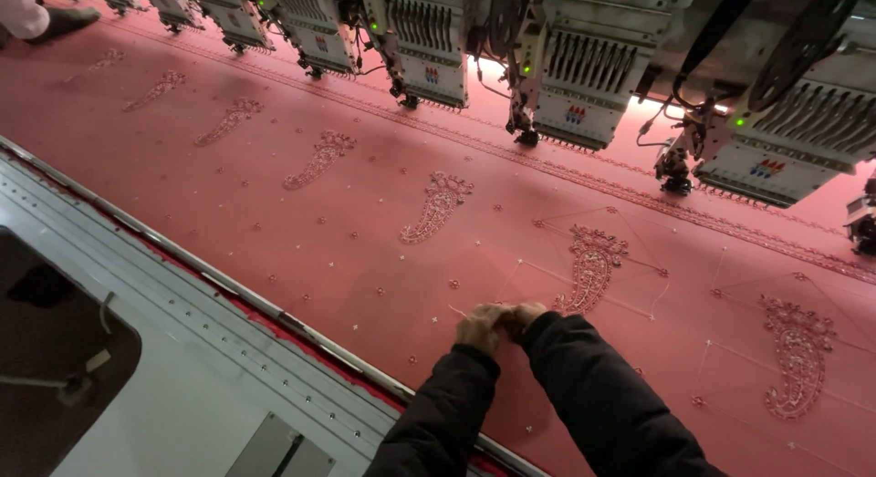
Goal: The person operates a large multi-head embroidery machine, using their hands to thread a needle, adjust the pink fabric on the frame, and smooth the material during the process.
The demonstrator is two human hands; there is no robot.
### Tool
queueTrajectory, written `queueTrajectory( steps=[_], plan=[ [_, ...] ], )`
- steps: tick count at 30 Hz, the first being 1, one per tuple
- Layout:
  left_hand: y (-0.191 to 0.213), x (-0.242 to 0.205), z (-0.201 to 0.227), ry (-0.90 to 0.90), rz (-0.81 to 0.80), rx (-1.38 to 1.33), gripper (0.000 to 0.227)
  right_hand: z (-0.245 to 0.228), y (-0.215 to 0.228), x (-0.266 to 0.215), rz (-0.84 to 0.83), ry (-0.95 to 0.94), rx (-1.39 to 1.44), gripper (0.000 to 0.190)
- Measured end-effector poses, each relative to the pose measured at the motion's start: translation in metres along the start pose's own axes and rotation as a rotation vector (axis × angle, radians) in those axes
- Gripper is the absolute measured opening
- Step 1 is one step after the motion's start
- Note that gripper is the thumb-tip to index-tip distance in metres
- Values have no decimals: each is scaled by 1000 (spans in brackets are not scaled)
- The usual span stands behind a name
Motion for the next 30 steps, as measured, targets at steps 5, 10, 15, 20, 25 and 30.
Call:
queueTrajectory(
  steps=[5, 10, 15, 20, 25, 30],
  plan=[
    [15, -19, 49, -235, 287, -67, 28, -20, 53, -62, 259, -442, 791, 26],
    [-1, -31, 41, -265, 263, -62, 23, 9, 11, -61, 426, -586, 1441, 24],
    [38, -25, -7, -285, 291, 221, 38, -12, 43, -139, 453, -326, 1586, 31],
    [21, -5, -79, -131, 185, 380, 31, 40, 42, -185, 582, -240, 1687, 37],
    [51, -5, -33, -60, 52, 481, 14, 95, 51, -231, 688, -237, 1648, 25],
    [35, 7, 3, -206, 301, 344, 17, 140, 75, -283, 759, -305, 1506, 21]
  ],
)
Point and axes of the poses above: each hand's wrist, its own x-axis towards the middle knuckle, its own y-axis out of the back of the hand, z = x × y, the point moved 5 cm from there along x, towards the middle knuckle, and after that the axes turned 6 degrees about y, right-handed, at the moved point
